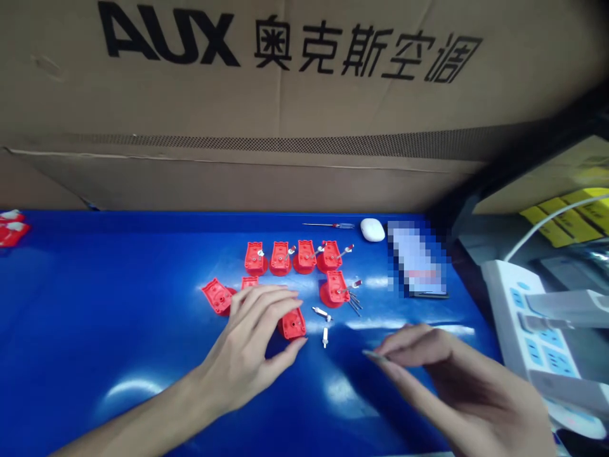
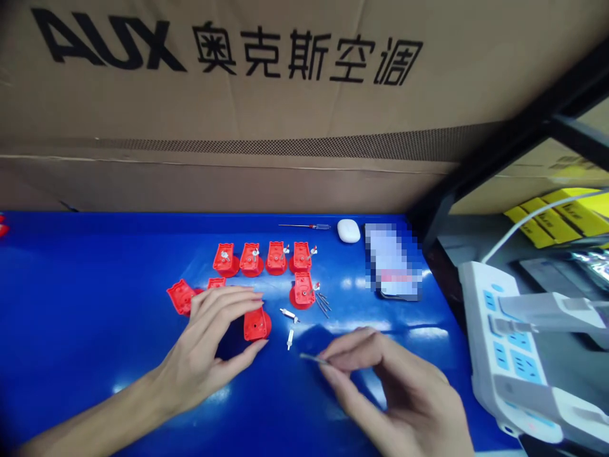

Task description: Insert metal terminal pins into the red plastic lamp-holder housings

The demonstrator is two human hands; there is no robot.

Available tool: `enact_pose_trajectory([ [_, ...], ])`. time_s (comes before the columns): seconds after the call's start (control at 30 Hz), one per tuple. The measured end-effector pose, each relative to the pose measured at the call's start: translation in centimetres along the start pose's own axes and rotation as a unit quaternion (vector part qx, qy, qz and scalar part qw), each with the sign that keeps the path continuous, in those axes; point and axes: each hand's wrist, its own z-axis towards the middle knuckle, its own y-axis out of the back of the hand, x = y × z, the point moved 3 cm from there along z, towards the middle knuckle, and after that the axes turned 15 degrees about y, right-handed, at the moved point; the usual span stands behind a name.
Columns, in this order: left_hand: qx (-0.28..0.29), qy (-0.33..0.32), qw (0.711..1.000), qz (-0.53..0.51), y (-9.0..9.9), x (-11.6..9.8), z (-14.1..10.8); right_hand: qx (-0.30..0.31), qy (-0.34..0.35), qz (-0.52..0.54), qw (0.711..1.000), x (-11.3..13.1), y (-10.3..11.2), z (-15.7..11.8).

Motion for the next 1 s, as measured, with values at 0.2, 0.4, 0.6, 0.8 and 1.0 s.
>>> enact_pose_trajectory([
  [0.2,-0.032,-0.072,0.996,-0.029,1.2,-0.5,-0.4,0.186,0.129,-0.009,0.974,2.1,-3.1,3.2],
  [0.4,-0.037,-0.067,0.996,-0.038,1.0,0.2,-0.1,0.28,0.207,-0.051,0.936,1.7,-4.4,6.5],
  [0.6,-0.047,-0.065,0.994,-0.073,1.8,-0.3,-0.3,0.214,0.207,0.091,0.95,0.9,-5.3,6.5],
  [0.8,-0.038,-0.063,0.996,-0.047,2.0,-1.1,-0.6,0.187,0.184,0.149,0.953,-0.4,-5.9,5.5],
  [1.0,-0.043,0.0,0.999,0.032,0.6,-0.2,0.0,0.16,0.115,0.089,0.976,-2.0,-5.9,5.6],
])
